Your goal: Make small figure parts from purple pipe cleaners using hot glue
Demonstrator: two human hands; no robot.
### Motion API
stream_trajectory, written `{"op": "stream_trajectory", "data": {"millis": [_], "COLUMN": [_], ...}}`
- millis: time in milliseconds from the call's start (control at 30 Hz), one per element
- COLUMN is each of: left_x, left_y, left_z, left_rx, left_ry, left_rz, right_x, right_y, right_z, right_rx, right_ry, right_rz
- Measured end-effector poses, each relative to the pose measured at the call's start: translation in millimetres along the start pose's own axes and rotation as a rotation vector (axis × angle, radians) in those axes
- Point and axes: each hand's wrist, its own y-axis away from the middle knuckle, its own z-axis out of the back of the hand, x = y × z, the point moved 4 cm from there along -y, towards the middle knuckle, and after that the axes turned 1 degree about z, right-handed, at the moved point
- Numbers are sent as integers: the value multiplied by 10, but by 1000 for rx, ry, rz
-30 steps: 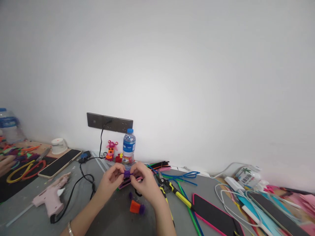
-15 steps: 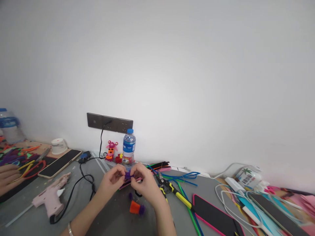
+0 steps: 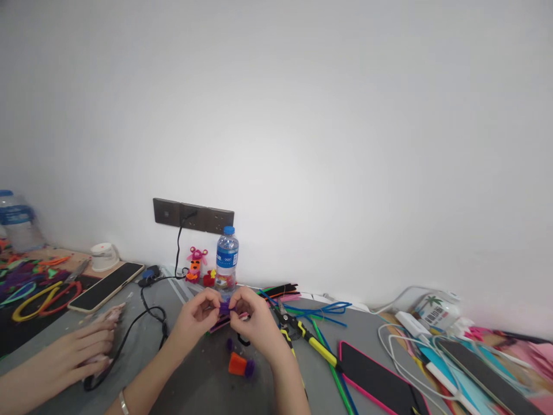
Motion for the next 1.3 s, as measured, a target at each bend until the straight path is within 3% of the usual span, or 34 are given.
{"op": "stream_trajectory", "data": {"millis": [800,1067,1300], "left_x": [-10,-35,0], "left_y": [12,23,28], "left_z": [-2,14,12], "left_rx": [-24,-82,-73], "left_ry": [-8,42,120], "left_rz": [-31,-35,-2], "right_x": [-17,-98,-127], "right_y": [-9,-5,-29], "right_z": [16,28,54], "right_rx": [-4,-7,-60], "right_ry": [-125,-310,-423], "right_rz": [-35,-3,-103]}}
